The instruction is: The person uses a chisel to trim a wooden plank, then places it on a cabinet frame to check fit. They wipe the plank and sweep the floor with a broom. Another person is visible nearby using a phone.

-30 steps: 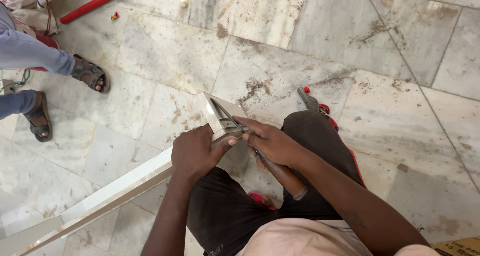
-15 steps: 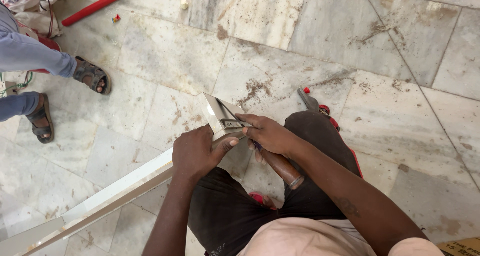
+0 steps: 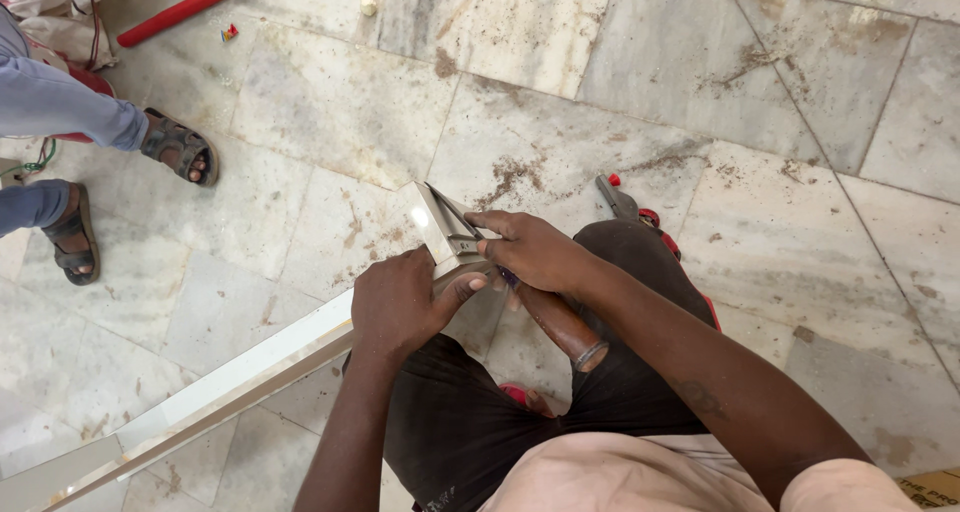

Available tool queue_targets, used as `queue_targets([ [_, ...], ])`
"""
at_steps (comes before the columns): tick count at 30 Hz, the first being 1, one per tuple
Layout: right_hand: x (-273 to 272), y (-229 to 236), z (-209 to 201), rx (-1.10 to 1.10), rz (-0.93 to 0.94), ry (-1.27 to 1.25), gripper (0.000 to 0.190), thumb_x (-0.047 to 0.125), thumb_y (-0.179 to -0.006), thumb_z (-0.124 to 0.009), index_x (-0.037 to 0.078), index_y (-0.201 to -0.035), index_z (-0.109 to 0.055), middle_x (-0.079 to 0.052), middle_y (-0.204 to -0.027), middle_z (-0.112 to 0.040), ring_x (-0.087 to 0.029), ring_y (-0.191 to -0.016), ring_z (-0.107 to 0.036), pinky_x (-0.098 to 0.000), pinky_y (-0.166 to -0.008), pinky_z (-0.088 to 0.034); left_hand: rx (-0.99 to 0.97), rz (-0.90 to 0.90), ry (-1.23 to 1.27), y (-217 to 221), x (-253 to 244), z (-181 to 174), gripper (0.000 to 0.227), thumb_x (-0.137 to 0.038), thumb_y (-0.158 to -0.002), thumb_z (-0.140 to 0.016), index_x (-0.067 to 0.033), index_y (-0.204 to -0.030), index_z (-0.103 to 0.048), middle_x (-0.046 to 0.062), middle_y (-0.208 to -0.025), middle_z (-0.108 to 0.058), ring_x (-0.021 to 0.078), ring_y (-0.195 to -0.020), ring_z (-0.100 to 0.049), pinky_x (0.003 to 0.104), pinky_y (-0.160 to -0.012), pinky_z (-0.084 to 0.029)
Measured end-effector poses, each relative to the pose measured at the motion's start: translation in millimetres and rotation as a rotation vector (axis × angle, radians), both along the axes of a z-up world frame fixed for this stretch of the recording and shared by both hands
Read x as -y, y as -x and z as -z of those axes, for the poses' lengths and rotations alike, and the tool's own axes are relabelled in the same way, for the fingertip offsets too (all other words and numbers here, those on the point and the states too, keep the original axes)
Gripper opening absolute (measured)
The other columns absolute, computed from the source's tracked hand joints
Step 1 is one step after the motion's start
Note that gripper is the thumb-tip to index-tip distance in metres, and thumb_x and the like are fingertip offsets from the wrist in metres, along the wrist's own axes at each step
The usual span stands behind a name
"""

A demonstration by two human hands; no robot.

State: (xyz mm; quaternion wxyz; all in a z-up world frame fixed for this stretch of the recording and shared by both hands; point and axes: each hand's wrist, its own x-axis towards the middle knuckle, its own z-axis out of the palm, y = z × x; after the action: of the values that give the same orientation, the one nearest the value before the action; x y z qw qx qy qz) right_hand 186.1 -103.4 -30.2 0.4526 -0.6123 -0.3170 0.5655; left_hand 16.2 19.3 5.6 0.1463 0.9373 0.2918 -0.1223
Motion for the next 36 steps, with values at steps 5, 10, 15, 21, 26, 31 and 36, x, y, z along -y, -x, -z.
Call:
queue_targets([
  [5,-4.6,-5.7,-12.3,-0.130,0.061,0.118,0.056,0.017,-0.095,-0.055,0.001,-0.149,-0.047,-0.015,-0.095,-0.074,-0.017,-0.065,-0.071,-0.0333,-0.054,-0.061,0.002,0.005,0.016,-3.6,0.0,-5.0,0.091,-0.092,-0.079,-0.040,-0.0043,-0.067,-0.061,0.014,-0.056,-0.059,0.0342,-0.059,-0.064,0.048,-0.056,-0.050],
  [10,-2.4,-13.0,-13.5,-0.141,0.005,0.055,0.054,0.015,-0.094,-0.055,-0.002,-0.145,-0.053,-0.015,-0.093,-0.075,-0.015,-0.064,-0.070,-0.0320,-0.055,-0.059,-0.001,0.001,0.025,-2.4,1.8,-4.8,0.091,-0.092,-0.078,-0.040,-0.0037,-0.066,-0.061,0.014,-0.056,-0.059,0.0338,-0.058,-0.065,0.048,-0.056,-0.050],
  [15,-14.0,-14.9,-14.1,0.207,-0.070,0.004,0.044,0.016,-0.096,-0.059,-0.005,-0.134,-0.065,-0.012,-0.095,-0.075,-0.013,-0.072,-0.071,-0.0300,-0.070,-0.057,0.035,0.025,0.019,-2.9,0.8,-6.9,0.092,-0.092,-0.079,-0.038,-0.0038,-0.067,-0.061,0.015,-0.057,-0.059,0.0343,-0.059,-0.064,0.048,-0.057,-0.050],
  [21,-18.6,-14.4,-9.5,0.061,-0.051,0.205,0.046,0.019,-0.092,-0.055,0.001,-0.134,-0.063,-0.015,-0.090,-0.075,-0.021,-0.069,-0.069,-0.0363,-0.068,-0.058,-0.027,0.007,0.038,-1.4,1.6,-5.7,0.097,-0.094,-0.076,-0.033,-0.0029,-0.065,-0.061,0.015,-0.056,-0.059,0.0336,-0.057,-0.065,0.049,-0.056,-0.051],
  [26,-21.6,-15.3,-3.8,0.223,-0.083,0.080,0.043,0.020,-0.095,-0.061,-0.002,-0.131,-0.069,-0.012,-0.095,-0.075,-0.015,-0.074,-0.070,-0.0325,-0.073,-0.056,0.043,0.040,0.017,-0.4,0.6,-4.3,0.098,-0.095,-0.078,-0.028,-0.0029,-0.068,-0.062,0.015,-0.056,-0.058,0.0341,-0.057,-0.064,0.048,-0.054,-0.050],
  [31,-9.7,-19.2,4.0,0.025,-0.047,0.112,0.046,0.020,-0.092,-0.058,0.003,-0.134,-0.065,-0.014,-0.084,-0.075,-0.019,-0.064,-0.068,-0.0363,-0.063,-0.057,0.024,0.029,0.052,1.9,0.3,-3.1,0.097,-0.093,-0.078,-0.027,-0.0026,-0.069,-0.061,0.016,-0.056,-0.059,0.0346,-0.057,-0.064,0.048,-0.055,-0.050],
  [36,-24.9,-15.6,27.0,0.124,-0.090,0.238,0.038,0.017,-0.093,-0.062,-0.006,-0.122,-0.073,-0.014,-0.081,-0.073,-0.019,-0.063,-0.068,-0.0352,-0.062,-0.058,-0.012,0.042,0.029,-0.8,0.9,-5.8,0.096,-0.092,-0.079,-0.030,-0.0027,-0.069,-0.062,0.016,-0.059,-0.061,0.0347,-0.061,-0.066,0.048,-0.057,-0.051],
])
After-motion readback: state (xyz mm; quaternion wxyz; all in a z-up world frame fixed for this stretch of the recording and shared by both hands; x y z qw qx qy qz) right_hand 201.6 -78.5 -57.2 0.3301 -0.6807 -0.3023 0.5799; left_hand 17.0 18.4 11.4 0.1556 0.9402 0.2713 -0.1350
